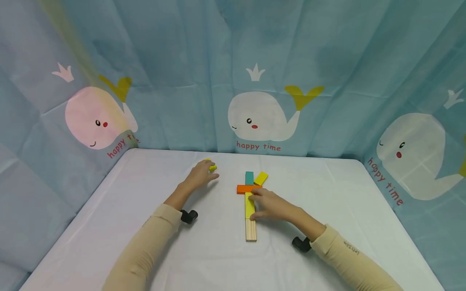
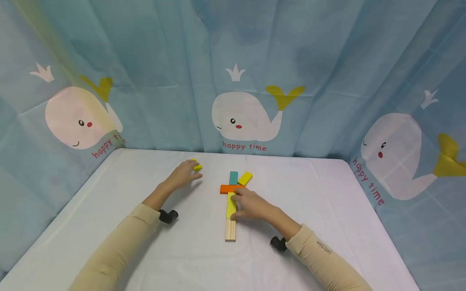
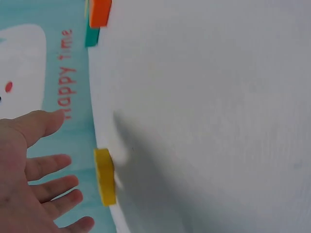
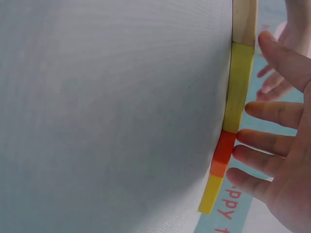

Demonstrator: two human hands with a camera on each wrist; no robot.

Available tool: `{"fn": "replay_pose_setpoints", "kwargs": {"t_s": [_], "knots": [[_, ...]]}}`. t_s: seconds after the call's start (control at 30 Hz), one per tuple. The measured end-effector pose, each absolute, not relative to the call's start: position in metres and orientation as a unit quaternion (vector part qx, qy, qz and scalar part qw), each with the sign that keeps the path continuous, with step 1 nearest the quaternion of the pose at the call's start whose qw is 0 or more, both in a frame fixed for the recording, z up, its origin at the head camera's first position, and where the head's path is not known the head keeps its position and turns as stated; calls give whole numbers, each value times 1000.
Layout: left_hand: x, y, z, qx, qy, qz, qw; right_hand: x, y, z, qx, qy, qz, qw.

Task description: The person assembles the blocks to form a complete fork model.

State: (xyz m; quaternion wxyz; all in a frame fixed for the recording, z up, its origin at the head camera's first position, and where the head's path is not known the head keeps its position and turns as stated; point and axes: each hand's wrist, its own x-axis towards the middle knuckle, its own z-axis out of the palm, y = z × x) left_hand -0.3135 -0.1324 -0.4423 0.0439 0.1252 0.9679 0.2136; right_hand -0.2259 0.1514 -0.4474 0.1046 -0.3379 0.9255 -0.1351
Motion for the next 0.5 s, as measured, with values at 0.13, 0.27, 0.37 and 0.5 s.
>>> {"fn": "replay_pose_setpoints", "kwargs": {"t_s": [0.13, 0.27, 0.37, 0.5], "knots": [[-321, -137, -446, 111, 968, 225, 27, -225, 151, -447, -342, 927, -117, 104], [-327, -140, -449, 106, 967, 231, 21, -225, 150, -446, -338, 928, -115, 108], [-331, -140, -451, 100, 967, 232, 20, -225, 150, -446, -332, 929, -116, 111], [-335, -141, -453, 86, 970, 227, 25, -225, 149, -446, -324, 931, -120, 114]]}}
